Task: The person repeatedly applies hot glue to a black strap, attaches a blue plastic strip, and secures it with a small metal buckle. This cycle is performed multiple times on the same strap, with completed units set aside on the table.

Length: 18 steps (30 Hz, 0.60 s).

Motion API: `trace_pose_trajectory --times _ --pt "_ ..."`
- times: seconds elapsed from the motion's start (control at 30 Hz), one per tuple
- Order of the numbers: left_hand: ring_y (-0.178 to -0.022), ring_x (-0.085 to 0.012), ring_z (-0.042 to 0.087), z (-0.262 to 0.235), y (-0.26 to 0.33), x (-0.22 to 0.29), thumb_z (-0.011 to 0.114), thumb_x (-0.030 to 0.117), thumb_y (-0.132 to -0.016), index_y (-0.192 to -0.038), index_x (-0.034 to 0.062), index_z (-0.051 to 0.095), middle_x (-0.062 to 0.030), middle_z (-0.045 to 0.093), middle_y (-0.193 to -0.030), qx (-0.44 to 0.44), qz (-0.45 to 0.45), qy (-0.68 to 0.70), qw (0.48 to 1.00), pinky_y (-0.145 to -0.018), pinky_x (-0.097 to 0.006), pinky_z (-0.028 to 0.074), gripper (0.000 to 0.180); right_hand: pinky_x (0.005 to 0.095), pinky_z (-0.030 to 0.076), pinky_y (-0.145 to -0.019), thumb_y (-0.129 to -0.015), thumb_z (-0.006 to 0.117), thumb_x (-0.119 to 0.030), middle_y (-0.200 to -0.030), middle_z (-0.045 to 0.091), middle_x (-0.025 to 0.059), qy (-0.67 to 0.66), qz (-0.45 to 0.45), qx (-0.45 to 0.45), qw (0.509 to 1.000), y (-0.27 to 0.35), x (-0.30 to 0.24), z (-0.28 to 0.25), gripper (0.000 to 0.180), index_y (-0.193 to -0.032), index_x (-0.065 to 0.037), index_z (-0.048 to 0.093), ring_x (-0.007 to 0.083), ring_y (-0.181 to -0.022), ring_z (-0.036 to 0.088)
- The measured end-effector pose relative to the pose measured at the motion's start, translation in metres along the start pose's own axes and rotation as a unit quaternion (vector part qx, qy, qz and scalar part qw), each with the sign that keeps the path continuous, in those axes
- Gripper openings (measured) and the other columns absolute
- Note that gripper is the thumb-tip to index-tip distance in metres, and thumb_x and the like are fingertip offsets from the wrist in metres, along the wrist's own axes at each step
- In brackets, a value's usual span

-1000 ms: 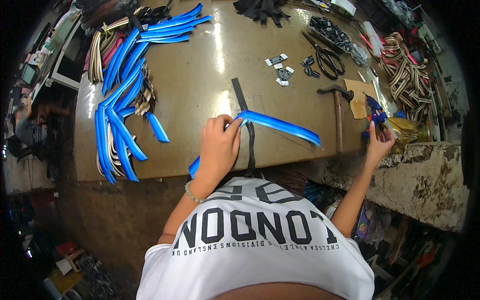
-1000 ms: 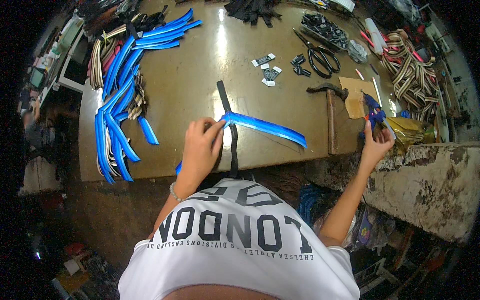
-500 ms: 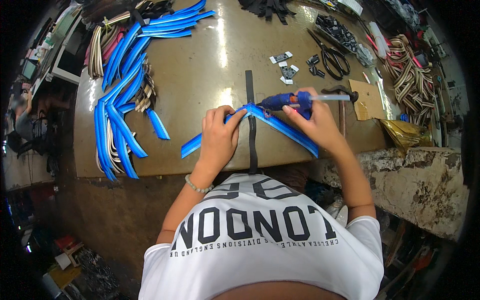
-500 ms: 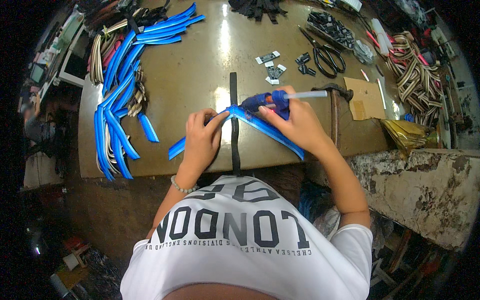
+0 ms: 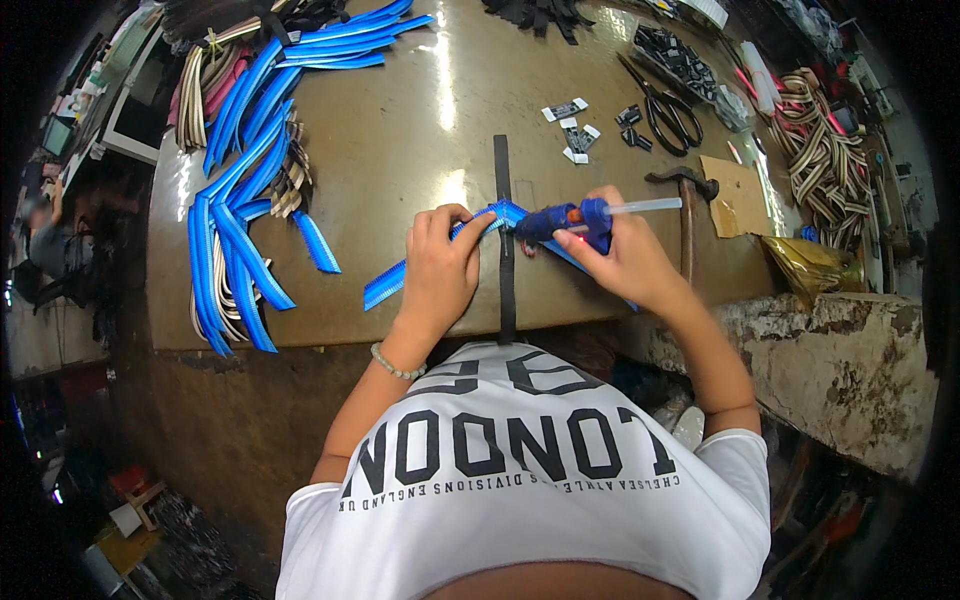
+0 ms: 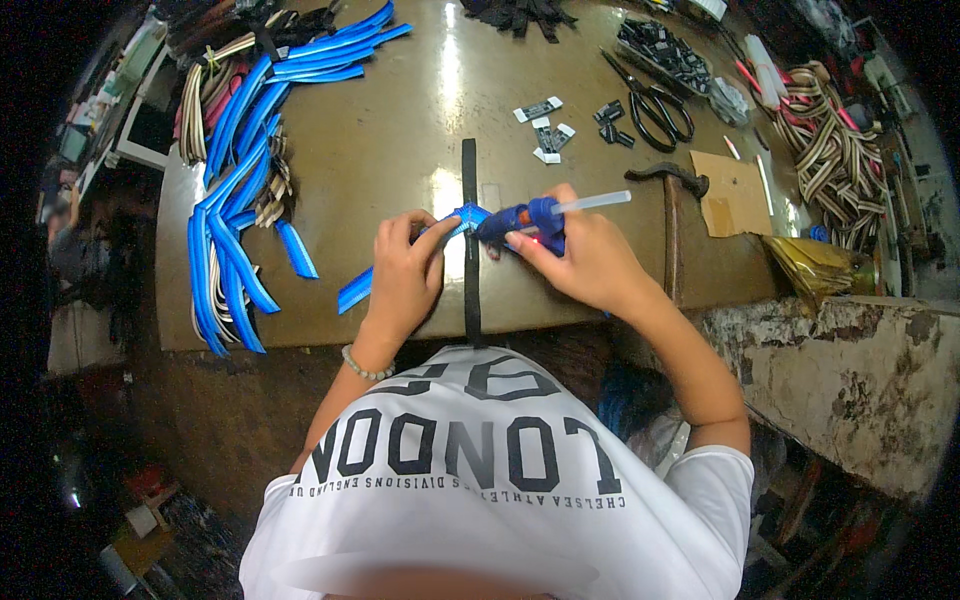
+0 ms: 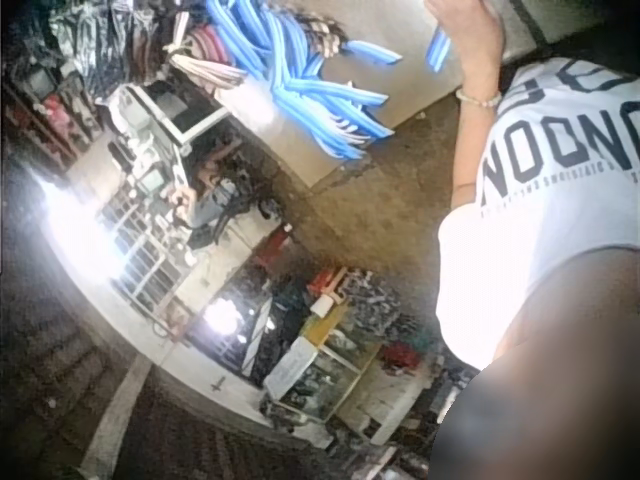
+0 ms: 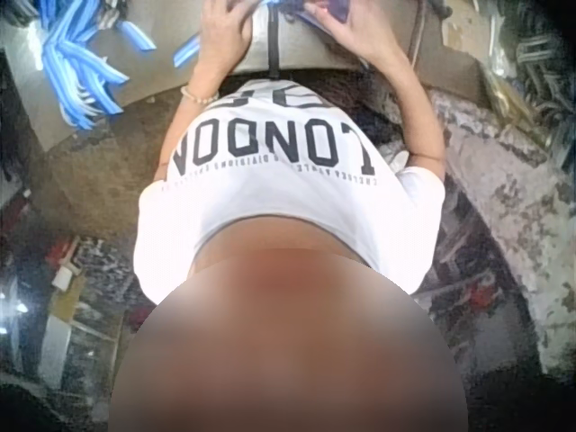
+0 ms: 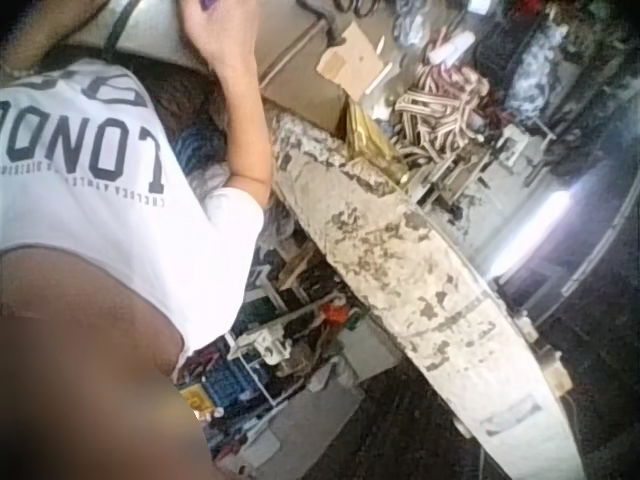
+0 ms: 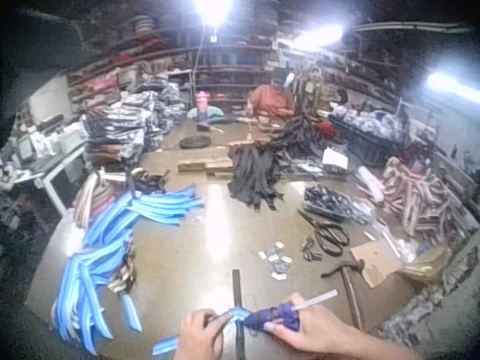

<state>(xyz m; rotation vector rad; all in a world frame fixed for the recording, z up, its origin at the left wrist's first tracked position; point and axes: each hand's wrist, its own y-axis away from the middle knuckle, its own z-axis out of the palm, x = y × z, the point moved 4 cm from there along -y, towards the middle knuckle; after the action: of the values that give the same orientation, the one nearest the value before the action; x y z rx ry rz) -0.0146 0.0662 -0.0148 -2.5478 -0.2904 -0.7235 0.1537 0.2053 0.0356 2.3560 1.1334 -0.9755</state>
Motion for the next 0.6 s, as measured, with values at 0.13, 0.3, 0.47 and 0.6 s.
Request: trace_pose_trajectory --times 0.13,0.3,0.47,0.6 --pt "-0.099 -0.0317 0.052 0.001 0.000 0.000 0.063 -0.004 -0.076 -0.114 0.0124 0.068 -0.0105 0.058 -0.105 0.007 -0.005 0.007 1.000 -0.089 -0.042 0.043 0.042 0.0410 0.052 -0.069 -0.086 0.071 -0.038 -0.083 0.069 0.0208 -0.010 0.015 -0.046 0.999 0.016 -0.010 0.000 0.042 -0.105 -0.004 0.055 0.0373 -0.080 0.069" --pt "-0.099 -0.0310 0.052 0.000 -0.001 0.000 0.063 -0.003 -0.078 -0.114 0.0118 0.069 -0.0106 0.058 -0.106 0.005 -0.005 0.004 1.000 -0.090 -0.041 0.043 0.039 0.0344 0.053 -0.072 -0.086 0.074 -0.040 -0.087 0.067 0.0072 -0.129 0.084 0.115 0.981 0.035 0.034 -0.045 0.043 -0.104 -0.003 0.059 0.0178 -0.077 0.065" --pt "-0.097 -0.0294 0.052 -0.002 -0.002 0.002 0.064 -0.001 -0.081 -0.113 0.0113 0.070 -0.0102 0.058 -0.105 0.009 -0.009 0.006 1.000 -0.088 -0.040 0.043 0.035 0.0450 0.050 -0.077 -0.094 0.061 -0.048 -0.092 0.069 0.0231 0.102 0.289 0.536 0.787 0.083 0.128 -0.116 0.052 -0.107 0.002 0.063 0.0389 -0.088 0.067" --pt "-0.096 -0.0285 0.052 0.000 -0.003 0.000 0.065 0.001 -0.081 -0.112 0.0111 0.070 -0.0095 0.058 -0.104 0.003 -0.015 0.006 1.000 -0.087 -0.039 0.043 0.033 0.0513 0.049 -0.080 -0.096 0.045 -0.059 -0.099 0.068 0.0264 0.283 0.481 0.326 0.763 0.111 0.120 -0.119 0.063 -0.106 0.000 0.067 0.0446 -0.093 0.065"
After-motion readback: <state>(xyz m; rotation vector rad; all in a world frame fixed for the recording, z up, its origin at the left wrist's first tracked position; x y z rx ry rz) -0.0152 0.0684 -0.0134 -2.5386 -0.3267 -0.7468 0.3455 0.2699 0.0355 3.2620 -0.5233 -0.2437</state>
